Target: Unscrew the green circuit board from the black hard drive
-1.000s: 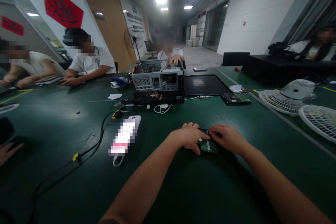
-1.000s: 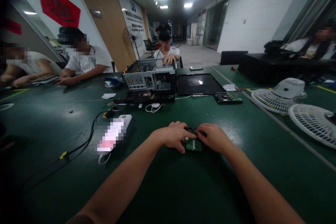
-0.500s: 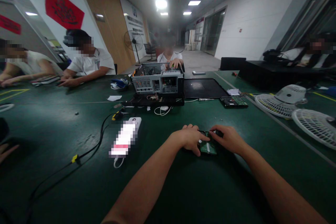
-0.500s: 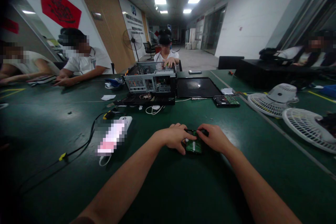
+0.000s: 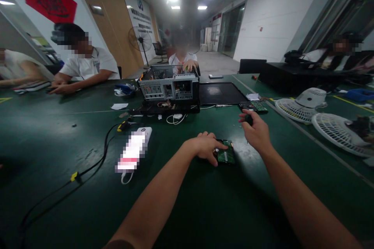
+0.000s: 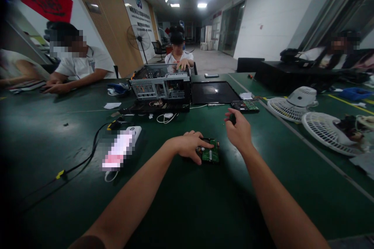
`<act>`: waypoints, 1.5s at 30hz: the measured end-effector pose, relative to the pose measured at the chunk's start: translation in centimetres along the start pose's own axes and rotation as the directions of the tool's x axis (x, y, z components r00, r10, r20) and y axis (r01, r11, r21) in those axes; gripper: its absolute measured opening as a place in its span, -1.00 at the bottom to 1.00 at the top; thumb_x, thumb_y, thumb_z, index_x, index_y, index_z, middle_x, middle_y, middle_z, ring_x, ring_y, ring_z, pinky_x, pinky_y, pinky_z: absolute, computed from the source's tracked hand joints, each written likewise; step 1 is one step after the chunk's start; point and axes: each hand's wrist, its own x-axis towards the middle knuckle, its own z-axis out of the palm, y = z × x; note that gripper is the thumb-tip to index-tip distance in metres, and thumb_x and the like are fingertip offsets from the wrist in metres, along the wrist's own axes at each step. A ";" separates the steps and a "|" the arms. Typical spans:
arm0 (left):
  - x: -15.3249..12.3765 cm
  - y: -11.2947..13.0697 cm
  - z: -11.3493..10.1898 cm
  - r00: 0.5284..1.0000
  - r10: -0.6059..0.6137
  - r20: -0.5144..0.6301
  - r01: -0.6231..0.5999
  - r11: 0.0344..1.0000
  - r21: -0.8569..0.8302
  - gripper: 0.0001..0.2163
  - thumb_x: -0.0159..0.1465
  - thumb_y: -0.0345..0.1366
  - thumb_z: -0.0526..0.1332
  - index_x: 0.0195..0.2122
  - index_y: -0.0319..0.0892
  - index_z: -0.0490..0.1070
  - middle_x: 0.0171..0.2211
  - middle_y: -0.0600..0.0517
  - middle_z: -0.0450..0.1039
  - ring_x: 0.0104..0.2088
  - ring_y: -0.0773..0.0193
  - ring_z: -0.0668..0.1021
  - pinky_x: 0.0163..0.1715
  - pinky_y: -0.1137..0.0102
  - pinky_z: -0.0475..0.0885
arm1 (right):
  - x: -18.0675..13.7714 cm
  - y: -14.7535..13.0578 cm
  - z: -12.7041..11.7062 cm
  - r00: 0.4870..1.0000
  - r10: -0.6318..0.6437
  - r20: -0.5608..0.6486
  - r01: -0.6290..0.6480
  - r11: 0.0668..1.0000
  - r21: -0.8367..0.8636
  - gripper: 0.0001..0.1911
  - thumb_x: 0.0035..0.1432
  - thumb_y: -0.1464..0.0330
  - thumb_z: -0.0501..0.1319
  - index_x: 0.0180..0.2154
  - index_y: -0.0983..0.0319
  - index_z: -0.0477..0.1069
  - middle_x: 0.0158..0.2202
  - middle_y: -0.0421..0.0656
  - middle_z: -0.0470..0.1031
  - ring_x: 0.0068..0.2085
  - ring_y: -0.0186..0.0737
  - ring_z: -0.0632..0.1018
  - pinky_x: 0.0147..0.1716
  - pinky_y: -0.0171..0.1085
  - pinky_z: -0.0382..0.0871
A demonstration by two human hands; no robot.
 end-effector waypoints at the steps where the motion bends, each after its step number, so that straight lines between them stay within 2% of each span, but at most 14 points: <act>1: 0.0 0.0 0.0 1.000 -0.001 0.008 0.001 1.000 0.001 -0.20 0.12 0.16 0.34 0.38 0.32 0.13 0.27 -0.08 0.15 0.21 -0.23 0.28 0.15 -0.01 0.23 | -0.4 0.0 0.2 0.998 -0.032 -0.053 0.031 0.999 -0.008 -0.52 0.19 0.39 0.13 0.16 0.25 0.38 -0.02 -0.01 0.61 -0.08 -0.08 0.63 0.05 -0.06 0.45; 3: 0.1 0.1 0.0 1.000 -0.002 0.017 0.002 1.000 0.002 -0.19 0.12 0.16 0.35 0.39 0.31 0.12 0.28 -0.08 0.13 0.23 -0.24 0.26 0.17 -0.02 0.22 | -1.3 0.5 0.6 0.984 -0.112 -0.135 0.105 0.993 -0.055 -0.51 0.26 0.35 0.14 0.21 0.26 0.32 0.06 0.03 0.57 0.02 -0.05 0.61 0.12 -0.04 0.42; 5: 0.2 0.1 0.1 1.000 -0.003 0.014 0.003 1.000 0.002 -0.19 0.13 0.15 0.35 0.39 0.31 0.11 0.30 -0.09 0.11 0.23 -0.25 0.26 0.17 -0.03 0.22 | -2.3 1.2 0.9 0.977 -0.178 -0.122 0.167 0.982 -0.089 -0.51 0.32 0.28 0.15 0.23 0.25 0.29 0.11 0.06 0.54 0.08 -0.02 0.59 0.15 -0.02 0.41; 8: 0.3 0.2 0.1 1.000 -0.019 0.017 0.019 1.000 0.014 -0.21 0.14 0.14 0.35 0.39 0.32 0.11 0.31 -0.09 0.10 0.24 -0.25 0.26 0.17 -0.05 0.23 | -3.3 2.0 1.3 0.970 -0.232 -0.072 0.228 0.972 -0.062 -0.55 0.35 0.21 0.17 0.19 0.22 0.31 0.08 0.04 0.56 0.01 -0.02 0.63 0.05 -0.01 0.50; 13: 0.4 0.3 0.1 0.999 -0.026 0.035 0.025 0.999 0.027 -0.23 0.16 0.14 0.33 0.39 0.32 0.11 0.29 -0.07 0.12 0.24 -0.22 0.26 0.19 -0.04 0.21 | -3.5 2.3 1.9 0.950 -0.301 -0.086 0.291 0.951 -0.107 -0.53 0.33 0.13 0.23 0.19 0.16 0.33 0.03 0.01 0.59 -0.11 -0.01 0.66 -0.08 -0.01 0.55; 16: 0.4 0.2 0.2 1.000 -0.016 0.024 0.015 1.000 0.019 -0.23 0.16 0.14 0.32 0.39 0.30 0.12 0.28 -0.07 0.12 0.22 -0.20 0.27 0.18 -0.03 0.23 | -3.4 2.3 1.7 0.947 -0.309 -0.090 0.293 0.942 -0.163 -0.52 0.32 0.10 0.24 0.18 0.13 0.35 0.01 0.00 0.60 -0.14 0.00 0.66 -0.11 -0.01 0.55; 19: 0.4 0.2 0.3 1.000 -0.019 0.020 0.019 1.000 0.010 -0.23 0.16 0.13 0.33 0.39 0.33 0.12 0.28 -0.07 0.13 0.20 -0.20 0.27 0.16 -0.04 0.24 | -3.2 2.5 1.3 0.950 -0.289 -0.121 0.272 0.952 -0.142 -0.53 0.33 0.09 0.23 0.18 0.11 0.36 -0.01 -0.02 0.60 -0.22 -0.05 0.66 -0.16 -0.05 0.55; 24: 0.4 0.2 0.2 0.999 -0.019 0.029 0.019 1.000 0.001 -0.22 0.15 0.12 0.33 0.39 0.34 0.10 0.32 -0.04 0.09 0.23 -0.21 0.25 0.18 -0.04 0.22 | -2.8 2.7 0.8 0.977 -0.145 -0.154 0.134 0.988 -0.081 -0.50 0.28 0.04 0.24 0.14 0.17 0.43 -0.18 -0.06 0.64 -0.44 -0.17 0.61 -0.23 -0.09 0.54; 28: 0.4 0.1 0.1 0.999 -0.021 0.047 0.021 1.000 -0.003 -0.22 0.16 0.14 0.32 0.40 0.34 0.08 0.34 -0.03 0.06 0.24 -0.23 0.23 0.17 -0.04 0.22 | -2.5 3.0 0.8 0.973 -0.127 -0.194 0.094 0.981 -0.172 -0.50 0.30 0.13 0.20 0.17 0.23 0.43 -0.18 0.01 0.63 -0.29 -0.03 0.63 -0.10 0.04 0.51; 32: 0.5 0.0 0.1 0.999 -0.009 0.043 0.009 1.000 -0.004 -0.21 0.15 0.16 0.32 0.40 0.33 0.09 0.34 -0.03 0.07 0.24 -0.22 0.24 0.17 -0.04 0.22 | -2.6 3.0 0.9 0.975 -0.138 -0.176 0.117 0.986 -0.123 -0.45 0.29 0.26 0.18 0.28 0.21 0.31 -0.11 0.03 0.61 -0.24 -0.02 0.65 -0.10 0.05 0.54; 36: 0.6 -0.1 0.3 0.999 -0.018 0.042 0.018 1.000 0.007 -0.22 0.14 0.17 0.31 0.39 0.34 0.10 0.34 -0.04 0.07 0.24 -0.22 0.25 0.17 -0.05 0.23 | -3.2 2.3 1.2 0.966 -0.183 -0.185 0.184 0.983 -0.012 -0.42 0.28 0.23 0.24 0.28 0.19 0.24 -0.03 0.02 0.60 -0.24 -0.07 0.67 -0.15 -0.02 0.58; 45: 0.7 0.1 0.2 0.999 -0.010 0.035 0.009 0.999 0.033 -0.22 0.14 0.16 0.32 0.39 0.33 0.11 0.28 -0.05 0.11 0.19 -0.18 0.28 0.16 0.00 0.24 | -3.8 1.7 1.4 0.939 -0.314 -0.142 0.316 0.949 -0.007 -0.54 0.26 0.22 0.30 0.14 0.15 0.34 -0.08 -0.04 0.61 -0.26 -0.10 0.68 -0.19 -0.04 0.62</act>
